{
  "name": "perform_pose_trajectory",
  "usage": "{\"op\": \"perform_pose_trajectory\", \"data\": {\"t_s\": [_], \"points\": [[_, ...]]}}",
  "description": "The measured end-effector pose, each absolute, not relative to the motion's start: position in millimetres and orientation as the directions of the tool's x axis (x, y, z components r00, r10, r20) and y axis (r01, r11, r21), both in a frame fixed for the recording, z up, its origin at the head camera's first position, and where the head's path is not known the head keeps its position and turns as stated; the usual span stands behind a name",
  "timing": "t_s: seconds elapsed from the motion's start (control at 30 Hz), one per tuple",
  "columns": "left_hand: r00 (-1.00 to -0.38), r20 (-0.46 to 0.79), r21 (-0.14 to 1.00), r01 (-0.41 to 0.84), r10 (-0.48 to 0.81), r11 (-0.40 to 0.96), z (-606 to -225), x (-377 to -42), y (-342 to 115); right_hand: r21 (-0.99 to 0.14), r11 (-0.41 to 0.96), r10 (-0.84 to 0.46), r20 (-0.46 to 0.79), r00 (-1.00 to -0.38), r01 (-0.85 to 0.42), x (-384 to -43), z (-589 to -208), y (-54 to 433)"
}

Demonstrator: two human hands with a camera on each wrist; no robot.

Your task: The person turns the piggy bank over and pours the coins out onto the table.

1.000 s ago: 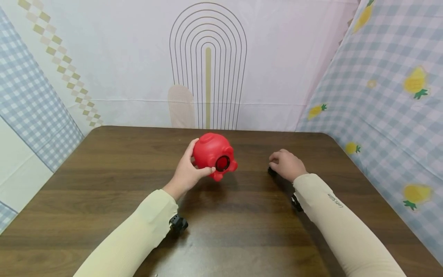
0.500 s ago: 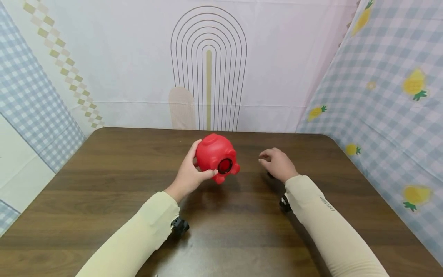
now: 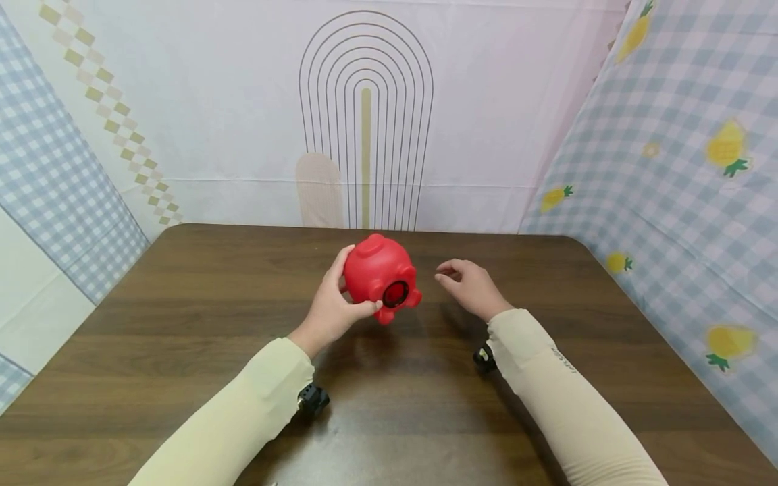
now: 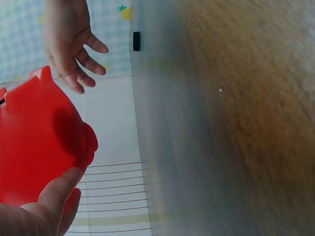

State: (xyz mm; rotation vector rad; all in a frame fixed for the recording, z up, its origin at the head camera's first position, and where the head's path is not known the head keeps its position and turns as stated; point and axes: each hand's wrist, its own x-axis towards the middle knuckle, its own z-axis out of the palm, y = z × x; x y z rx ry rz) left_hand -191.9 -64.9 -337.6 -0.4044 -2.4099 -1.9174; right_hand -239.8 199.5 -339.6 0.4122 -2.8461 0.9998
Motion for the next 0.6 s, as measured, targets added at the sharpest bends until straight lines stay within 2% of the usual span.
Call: {"op": "perform_pose_trajectory", "data": {"t_s": [0.13,0.33,0.6], "points": [[-0.962,0.198,0.948,0.237,0.19,0.211,-339,-193,-65,-0.674,0.695,-0.212,0.143,-0.967,-0.252,-238,-335,192],[-0.952,0.213,0.936,0.263,0.219,0.232,-338,-195,-67,-0.844,0.521,-0.216,0.013,-0.976,-0.127,-232,-328,180],[-0.943,0.216,0.933,0.276,0.253,0.233,-336,-195,-68,-0.915,0.403,-0.294,-0.114,-0.949,-0.014,-230,-319,167]]}}
